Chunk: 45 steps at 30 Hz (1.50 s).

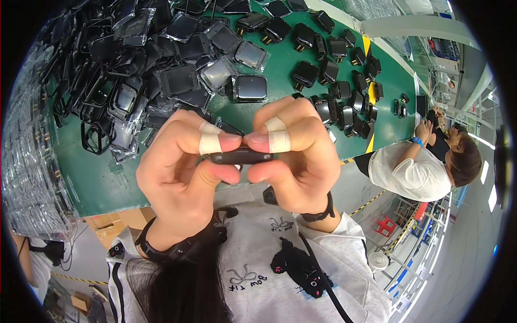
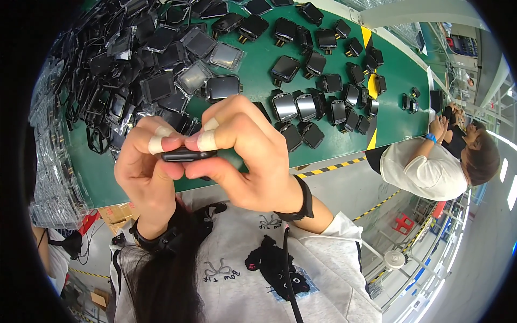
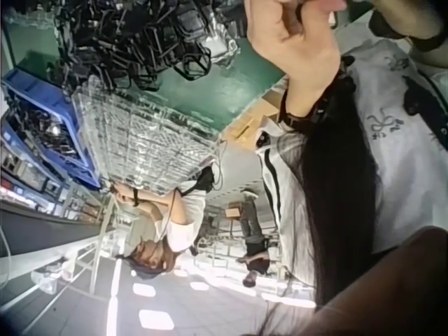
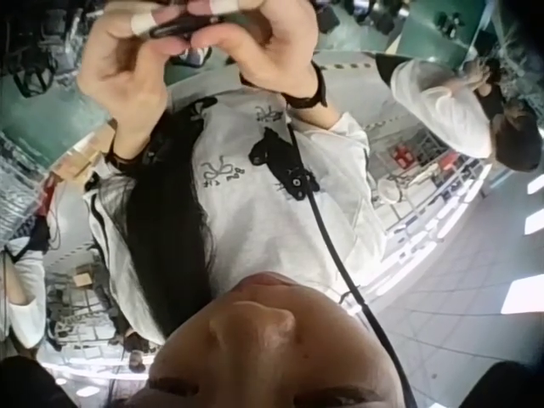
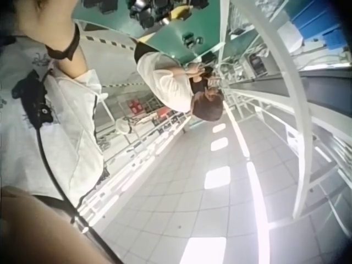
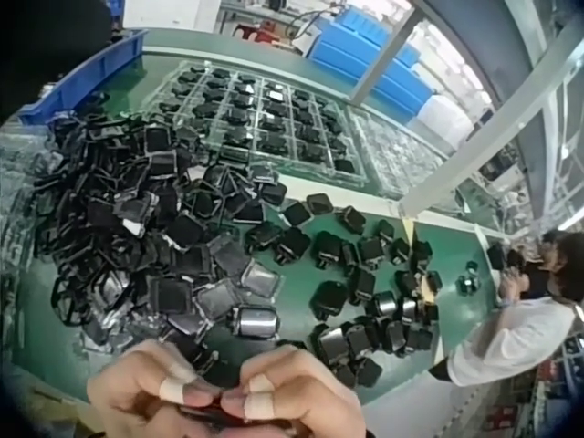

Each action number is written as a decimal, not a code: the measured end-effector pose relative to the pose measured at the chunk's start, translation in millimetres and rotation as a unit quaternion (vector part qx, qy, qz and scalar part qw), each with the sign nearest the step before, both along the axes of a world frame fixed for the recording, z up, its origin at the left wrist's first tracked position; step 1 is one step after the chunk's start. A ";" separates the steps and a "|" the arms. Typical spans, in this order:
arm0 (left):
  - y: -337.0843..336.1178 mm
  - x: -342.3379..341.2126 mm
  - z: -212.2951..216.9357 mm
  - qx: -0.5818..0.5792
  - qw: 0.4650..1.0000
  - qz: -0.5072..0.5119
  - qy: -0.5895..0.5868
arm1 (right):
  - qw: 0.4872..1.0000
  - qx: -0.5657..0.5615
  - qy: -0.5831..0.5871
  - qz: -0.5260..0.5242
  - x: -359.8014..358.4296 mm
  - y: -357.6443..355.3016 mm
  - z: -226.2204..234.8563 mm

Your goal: The person picks up a smartwatch from a pile, fits a plastic frame onto it by hand, and places the assembled unit into a plastic tray.

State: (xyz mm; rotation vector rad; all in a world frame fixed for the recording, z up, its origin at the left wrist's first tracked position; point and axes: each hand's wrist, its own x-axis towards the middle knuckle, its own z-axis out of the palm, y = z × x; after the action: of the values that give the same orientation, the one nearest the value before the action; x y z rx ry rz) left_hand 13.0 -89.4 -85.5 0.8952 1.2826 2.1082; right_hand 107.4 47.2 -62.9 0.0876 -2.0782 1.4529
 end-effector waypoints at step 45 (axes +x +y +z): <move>19.7 23.8 2.3 -0.236 0.964 0.000 0.120 | 0.872 0.346 -0.280 -0.205 -4.5 74.5 12.4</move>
State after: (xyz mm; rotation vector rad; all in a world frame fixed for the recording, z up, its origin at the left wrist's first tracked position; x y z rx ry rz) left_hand 36.8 -69.7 -83.2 0.9464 1.8076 1.6120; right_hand 102.9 121.7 -50.5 -0.5234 -2.7737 0.4472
